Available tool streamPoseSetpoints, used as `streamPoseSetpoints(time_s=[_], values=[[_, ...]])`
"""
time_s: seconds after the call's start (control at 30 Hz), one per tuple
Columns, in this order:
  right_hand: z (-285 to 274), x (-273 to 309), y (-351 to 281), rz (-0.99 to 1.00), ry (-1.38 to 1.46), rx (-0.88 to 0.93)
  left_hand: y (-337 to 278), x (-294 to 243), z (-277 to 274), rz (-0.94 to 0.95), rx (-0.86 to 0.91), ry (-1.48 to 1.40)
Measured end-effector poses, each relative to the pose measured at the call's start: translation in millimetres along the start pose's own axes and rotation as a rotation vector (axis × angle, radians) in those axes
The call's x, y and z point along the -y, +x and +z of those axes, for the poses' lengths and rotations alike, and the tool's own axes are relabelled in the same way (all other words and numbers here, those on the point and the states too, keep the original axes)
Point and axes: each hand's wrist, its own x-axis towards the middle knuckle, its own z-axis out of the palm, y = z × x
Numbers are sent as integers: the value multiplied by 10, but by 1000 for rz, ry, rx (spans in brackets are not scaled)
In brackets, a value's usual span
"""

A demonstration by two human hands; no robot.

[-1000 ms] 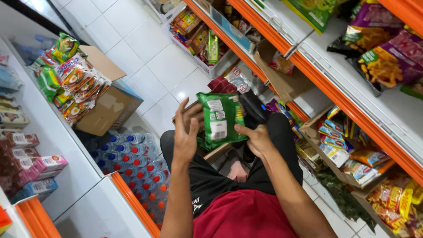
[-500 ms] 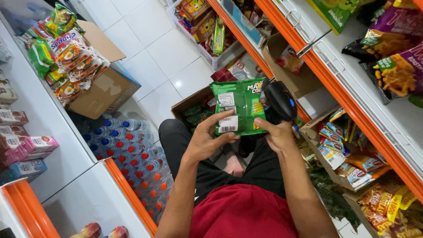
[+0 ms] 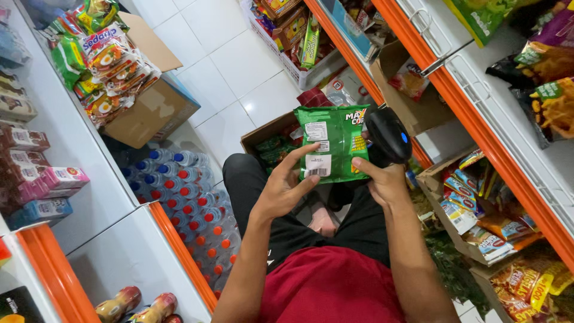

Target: The person uses a handheld scanner to scan barcodes on various snack packages, moving them between a cardboard box and store shelves while sitting on the floor.

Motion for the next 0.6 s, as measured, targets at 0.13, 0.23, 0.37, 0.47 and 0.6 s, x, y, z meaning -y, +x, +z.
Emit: streamPoseSetpoints(time_s=[0.13, 0.23, 0.37, 0.47, 0.6], values=[[51, 24, -15, -9, 18, 19, -7, -19, -17, -43, -40, 43], [10, -10, -30, 16, 43, 30, -10, -10, -5, -78, -49, 20], [-75, -51, -37, 68, 106, 29, -19, 9, 17, -57, -21, -76], [-69, -35, -22, 7, 52, 32, -5, -2, 54, -18, -16, -97], [-19, -21, -35, -28, -65, 42, 3, -63, 42, 92, -3, 242]])
